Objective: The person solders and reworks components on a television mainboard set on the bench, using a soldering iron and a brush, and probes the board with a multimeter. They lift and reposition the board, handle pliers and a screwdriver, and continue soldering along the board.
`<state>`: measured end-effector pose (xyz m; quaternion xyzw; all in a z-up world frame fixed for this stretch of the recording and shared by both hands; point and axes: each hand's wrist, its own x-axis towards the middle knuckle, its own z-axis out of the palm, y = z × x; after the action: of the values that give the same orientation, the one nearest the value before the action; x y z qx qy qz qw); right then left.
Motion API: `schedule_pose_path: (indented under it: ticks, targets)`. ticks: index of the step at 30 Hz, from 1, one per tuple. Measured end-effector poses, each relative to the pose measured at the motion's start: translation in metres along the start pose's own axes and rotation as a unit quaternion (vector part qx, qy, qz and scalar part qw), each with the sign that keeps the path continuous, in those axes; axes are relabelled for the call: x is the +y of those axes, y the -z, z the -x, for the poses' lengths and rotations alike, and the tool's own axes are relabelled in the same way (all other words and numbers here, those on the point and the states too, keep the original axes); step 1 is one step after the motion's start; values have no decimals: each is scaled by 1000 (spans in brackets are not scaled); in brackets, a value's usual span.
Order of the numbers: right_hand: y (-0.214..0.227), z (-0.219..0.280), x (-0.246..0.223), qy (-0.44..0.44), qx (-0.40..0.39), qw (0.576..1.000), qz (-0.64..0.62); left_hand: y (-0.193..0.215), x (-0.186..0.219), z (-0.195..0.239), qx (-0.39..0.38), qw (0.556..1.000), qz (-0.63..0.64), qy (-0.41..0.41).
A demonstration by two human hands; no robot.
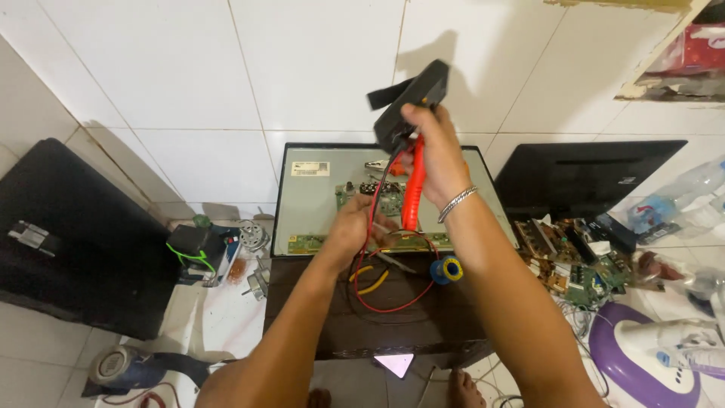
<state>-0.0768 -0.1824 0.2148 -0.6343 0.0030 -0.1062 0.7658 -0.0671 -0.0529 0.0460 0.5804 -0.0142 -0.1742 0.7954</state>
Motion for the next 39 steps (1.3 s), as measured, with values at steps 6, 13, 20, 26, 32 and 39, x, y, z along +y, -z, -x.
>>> schedule_pose_path:
  ticks: [6, 13, 20, 26, 32, 39]
  targets:
    - [52, -32, -16, 64, 140, 973, -174, 36, 39, 27, -93, 987, -108, 71]
    - [98, -39, -35, 155, 270, 933, -180, 10, 54, 25, -111, 992, 53, 8]
    - [115, -57, -11, 118, 303, 939, -110, -49, 170, 5, 27, 975, -110, -193]
    - [117, -78, 1, 96, 305, 941, -110, -64, 260, -61, 110, 722, -430, -530]
    - [131, -124, 50, 78, 332, 940, -29, -44, 272, -116, 130, 545, -536, -632]
    - [126, -154, 91, -44, 272, 954, 114, 42, 208, -198, 127, 394, -681, -605]
